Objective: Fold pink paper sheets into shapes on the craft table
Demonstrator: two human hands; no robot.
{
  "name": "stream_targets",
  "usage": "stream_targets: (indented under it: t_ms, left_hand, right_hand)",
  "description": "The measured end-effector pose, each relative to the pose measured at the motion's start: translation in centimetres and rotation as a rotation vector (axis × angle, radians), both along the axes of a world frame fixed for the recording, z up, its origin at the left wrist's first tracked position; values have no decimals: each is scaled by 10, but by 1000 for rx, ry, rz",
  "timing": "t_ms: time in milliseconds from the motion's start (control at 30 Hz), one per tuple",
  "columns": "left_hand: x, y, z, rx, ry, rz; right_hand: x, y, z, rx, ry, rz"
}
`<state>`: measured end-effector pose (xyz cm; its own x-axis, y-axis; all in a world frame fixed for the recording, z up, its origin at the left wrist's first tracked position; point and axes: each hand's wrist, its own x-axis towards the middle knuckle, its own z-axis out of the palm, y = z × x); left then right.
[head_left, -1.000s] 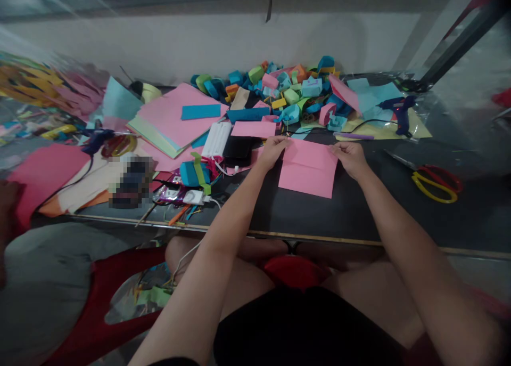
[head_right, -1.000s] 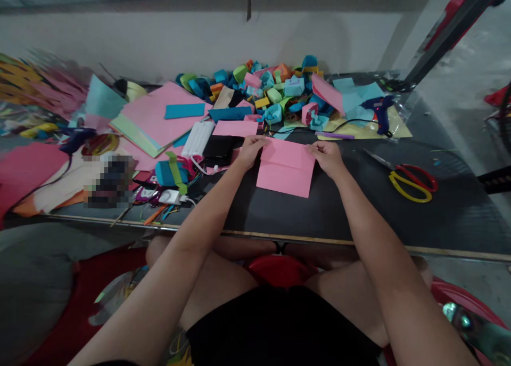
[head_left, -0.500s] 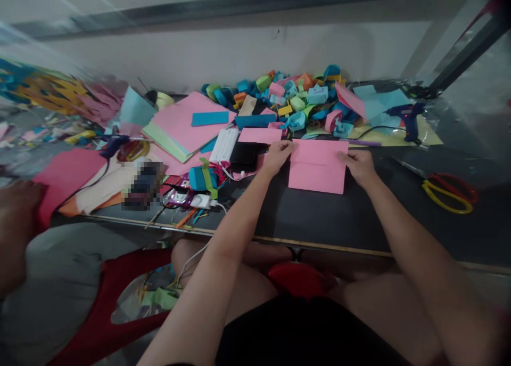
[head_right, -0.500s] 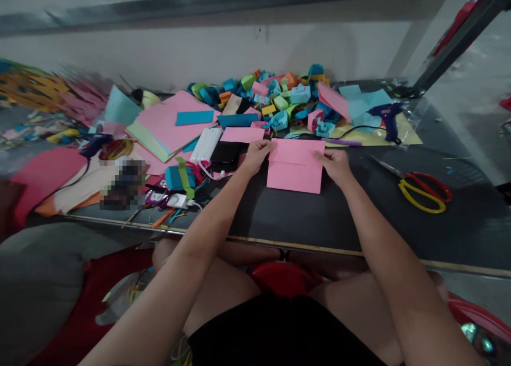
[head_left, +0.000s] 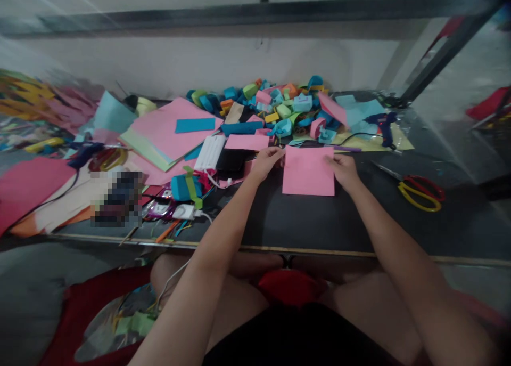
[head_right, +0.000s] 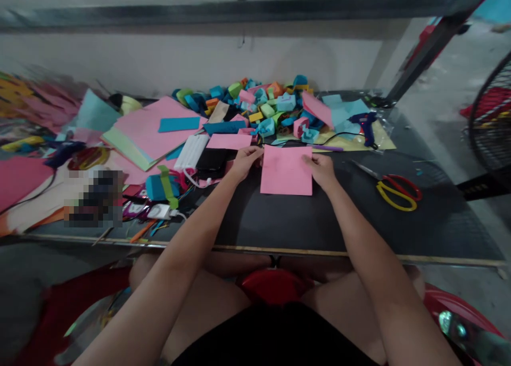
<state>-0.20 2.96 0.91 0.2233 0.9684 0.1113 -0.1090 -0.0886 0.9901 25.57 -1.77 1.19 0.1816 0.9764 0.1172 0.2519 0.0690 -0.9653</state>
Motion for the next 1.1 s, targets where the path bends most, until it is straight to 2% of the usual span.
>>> stream_targets:
  t_ms: [133,267,500,667,933,1100]
  left_hand:
    - [1,1,0,-34,1,50]
    - [2,3,-3,1,-21,53]
    - [-6,2,-4,62,-25,-12]
    - [-7,3,-3,31,-31,-58]
    - [-5,6,-6,-10,-55,4]
    - [-5,7,-5,-64,-141,24]
  right_hand:
    - [-1,0,3,-6,-4,10]
    - [0,2,0,19,24,24]
    - [2,6,-5,15,32,36]
    - [3,5,-4,21,6,22]
    - [5,8,-8,-2,22,4]
    - [5,8,-9,1,-9,38]
